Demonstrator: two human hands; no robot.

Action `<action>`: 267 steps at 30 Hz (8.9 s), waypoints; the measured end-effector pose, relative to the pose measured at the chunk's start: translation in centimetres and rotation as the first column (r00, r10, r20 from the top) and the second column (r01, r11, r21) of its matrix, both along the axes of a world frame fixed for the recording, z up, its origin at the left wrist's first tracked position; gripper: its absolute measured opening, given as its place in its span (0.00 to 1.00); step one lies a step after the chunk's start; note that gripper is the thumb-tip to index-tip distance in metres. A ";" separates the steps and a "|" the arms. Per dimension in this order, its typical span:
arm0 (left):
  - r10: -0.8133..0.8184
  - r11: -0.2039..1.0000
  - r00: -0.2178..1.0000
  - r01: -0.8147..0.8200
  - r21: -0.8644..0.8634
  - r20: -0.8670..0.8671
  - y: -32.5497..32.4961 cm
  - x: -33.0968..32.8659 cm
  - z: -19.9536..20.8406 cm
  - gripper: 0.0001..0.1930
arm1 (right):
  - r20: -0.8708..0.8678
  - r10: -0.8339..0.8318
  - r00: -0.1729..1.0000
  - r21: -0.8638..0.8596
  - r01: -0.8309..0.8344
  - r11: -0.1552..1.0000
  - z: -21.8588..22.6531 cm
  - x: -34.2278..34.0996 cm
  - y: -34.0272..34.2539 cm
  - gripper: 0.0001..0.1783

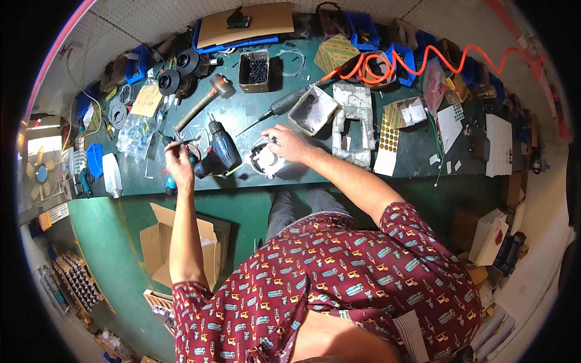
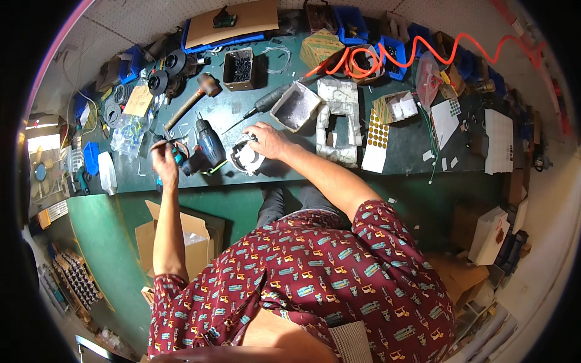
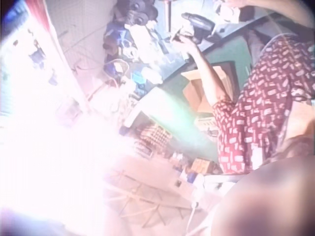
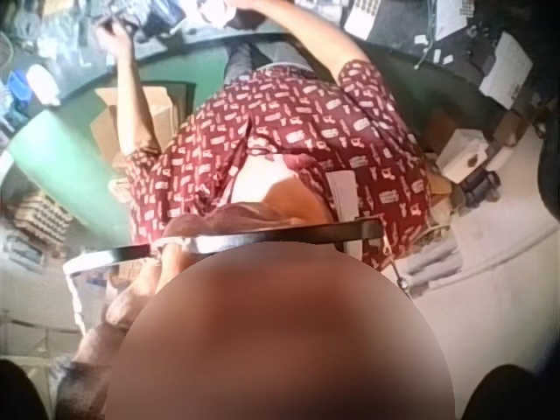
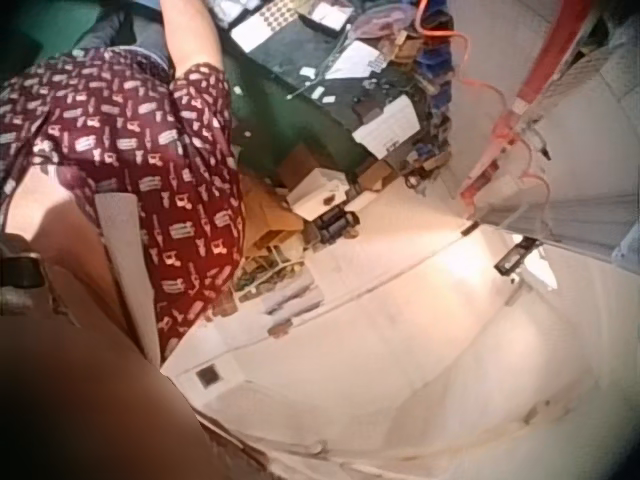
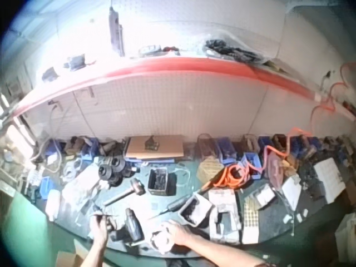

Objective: The person assembles a small electrical component on a cluttered workbench. They use a cordless drill to fasten parts, then insert and secure wires into the housing using their hands and a screwdriver.

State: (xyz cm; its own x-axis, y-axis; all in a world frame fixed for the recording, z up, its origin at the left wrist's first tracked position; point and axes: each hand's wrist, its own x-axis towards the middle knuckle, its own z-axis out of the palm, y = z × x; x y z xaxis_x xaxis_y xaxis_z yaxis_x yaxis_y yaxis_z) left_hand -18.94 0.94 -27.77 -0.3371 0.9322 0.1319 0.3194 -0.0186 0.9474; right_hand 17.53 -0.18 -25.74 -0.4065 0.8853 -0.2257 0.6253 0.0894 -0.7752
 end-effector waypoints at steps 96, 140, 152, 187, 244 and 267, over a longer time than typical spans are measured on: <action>-0.713 0.193 0.435 0.876 -0.443 0.550 -3.1 3.0 -1.0 0.11 | -0.280 -0.873 0.400 -0.958 -0.065 0.278 0.5 -17.3 -11.8 0.16; -0.259 0.678 0.865 0.480 -0.557 0.430 -0.5 17.5 -4.2 0.10 | 0.287 0.090 0.954 -0.128 -0.055 0.990 3.7 -10.5 -8.9 0.18; -0.129 0.688 0.793 0.504 -0.523 0.596 -3.6 13.5 -4.2 0.06 | 0.101 -0.477 0.873 -0.241 0.487 0.840 -2.6 -5.0 9.4 0.36; -0.158 0.668 0.626 0.637 -0.384 0.763 -5.4 11.1 -1.2 0.13 | -0.001 -0.312 0.950 -0.302 0.297 0.906 1.8 0.3 1.4 0.38; -0.622 0.772 0.772 0.632 0.059 -0.134 -5.0 14.4 -2.2 0.18 | -0.035 -0.357 0.933 -0.013 0.357 0.934 0.7 1.1 -0.5 0.17; -0.588 0.790 0.795 0.604 -0.106 0.148 -5.4 14.4 -0.7 0.11 | 0.023 -0.291 0.957 0.097 0.287 0.953 0.8 0.9 -0.2 0.19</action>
